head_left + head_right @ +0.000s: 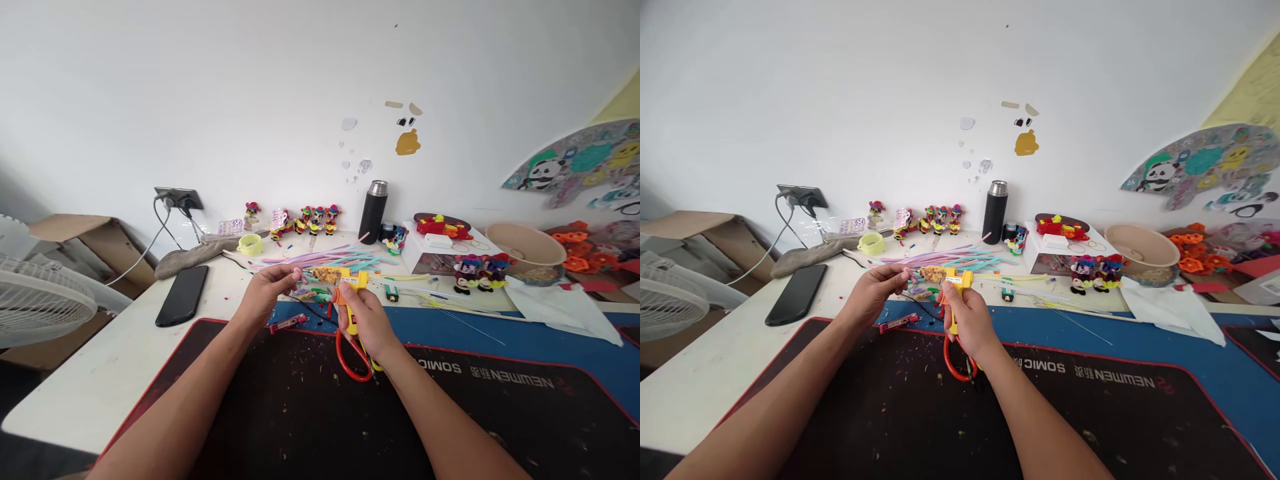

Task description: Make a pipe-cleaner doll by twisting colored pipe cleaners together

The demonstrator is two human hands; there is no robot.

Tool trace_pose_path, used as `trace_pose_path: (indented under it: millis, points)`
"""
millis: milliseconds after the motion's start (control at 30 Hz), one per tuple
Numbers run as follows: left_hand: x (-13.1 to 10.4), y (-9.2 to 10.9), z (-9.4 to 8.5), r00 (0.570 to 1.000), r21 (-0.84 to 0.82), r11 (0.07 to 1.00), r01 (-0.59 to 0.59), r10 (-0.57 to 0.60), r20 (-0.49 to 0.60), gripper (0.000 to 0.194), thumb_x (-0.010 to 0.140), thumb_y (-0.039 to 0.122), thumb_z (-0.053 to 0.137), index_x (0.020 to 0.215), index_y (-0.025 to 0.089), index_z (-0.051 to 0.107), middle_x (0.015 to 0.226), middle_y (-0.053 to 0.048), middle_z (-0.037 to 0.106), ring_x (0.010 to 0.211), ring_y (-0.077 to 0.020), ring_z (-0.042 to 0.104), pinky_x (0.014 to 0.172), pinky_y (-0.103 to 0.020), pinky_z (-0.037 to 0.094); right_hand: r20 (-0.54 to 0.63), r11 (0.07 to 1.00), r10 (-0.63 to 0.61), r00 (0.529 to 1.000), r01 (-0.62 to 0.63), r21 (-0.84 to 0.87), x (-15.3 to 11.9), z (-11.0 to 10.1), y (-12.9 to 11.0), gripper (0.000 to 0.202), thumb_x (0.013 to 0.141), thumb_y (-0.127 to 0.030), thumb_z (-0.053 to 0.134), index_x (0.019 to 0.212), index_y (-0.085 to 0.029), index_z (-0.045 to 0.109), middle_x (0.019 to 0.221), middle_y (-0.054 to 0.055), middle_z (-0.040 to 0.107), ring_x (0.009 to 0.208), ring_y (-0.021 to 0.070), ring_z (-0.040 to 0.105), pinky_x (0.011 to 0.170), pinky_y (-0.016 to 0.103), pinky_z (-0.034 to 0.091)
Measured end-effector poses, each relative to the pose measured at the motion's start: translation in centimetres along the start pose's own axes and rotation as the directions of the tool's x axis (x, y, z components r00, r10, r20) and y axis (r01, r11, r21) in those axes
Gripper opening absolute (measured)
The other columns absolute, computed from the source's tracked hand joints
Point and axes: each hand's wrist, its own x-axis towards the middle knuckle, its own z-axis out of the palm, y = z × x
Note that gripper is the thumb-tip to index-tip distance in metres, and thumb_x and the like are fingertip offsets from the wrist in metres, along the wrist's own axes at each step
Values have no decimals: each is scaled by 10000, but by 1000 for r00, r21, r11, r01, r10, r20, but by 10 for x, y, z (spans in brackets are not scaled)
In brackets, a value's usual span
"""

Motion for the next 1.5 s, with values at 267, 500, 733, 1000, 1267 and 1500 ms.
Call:
trace_pose_path:
  millis: [267, 500, 733, 1000, 1267, 1500]
  points:
    - [-2, 4, 4, 1000, -14, 1000, -1, 0, -7, 288, 709, 430, 870, 833, 182, 794, 735, -30, 690, 661, -137, 535, 604, -264, 397, -12, 1000, -3, 1000, 2, -29, 1, 0, 4, 588, 869, -770, 558, 762, -193, 582, 445, -46, 494, 320, 102, 424, 362, 238, 338]
    - [-3, 5, 7, 999, -9, 1000, 22, -22, -25, 331, 660, 446, 889, 841, 187, 791, 727, -28, 700, 644, -142, 544, 603, -270, 409, -24, 999, 5, 1000, -7, -46, 0, 1, 6, 574, 880, -749, 565, 728, -196, 578, 439, -44, 490, 316, 98, 421, 362, 232, 330]
    - [-4, 6, 7, 1000, 25, 1000, 6, -5, -14, 340, 670, 473, 873, 834, 186, 790, 744, -39, 715, 646, -148, 554, 612, -280, 425, -33, 999, -1, 999, -1, -44, 0, 1, 6, 560, 887, -745, 559, 739, -205, 557, 441, -47, 494, 321, 104, 423, 364, 238, 325]
    - [-4, 6, 6, 1000, 45, 999, 15, -15, -6, 330, 695, 469, 863, 852, 188, 788, 758, -45, 723, 659, -156, 565, 611, -280, 429, -30, 999, 0, 1000, -1, -43, 0, 1, 5, 568, 885, -757, 550, 741, -207, 552, 437, -48, 491, 316, 106, 423, 364, 242, 318]
    - [-4, 5, 6, 999, 27, 999, 31, -30, -26, 334, 660, 459, 883, 844, 196, 789, 726, -29, 715, 645, -155, 572, 610, -282, 432, -39, 998, 19, 999, -21, -57, -1, 2, 4, 569, 867, -761, 571, 728, -210, 549, 431, -49, 496, 306, 101, 415, 356, 238, 318]
    - [-4, 4, 5, 1000, 19, 1000, 16, -16, -7, 295, 692, 436, 876, 842, 195, 797, 737, -32, 719, 645, -145, 566, 609, -274, 426, -50, 999, 24, 998, -27, -43, -1, 4, 3, 581, 853, -771, 580, 709, -209, 545, 429, -49, 484, 305, 98, 409, 344, 235, 309]
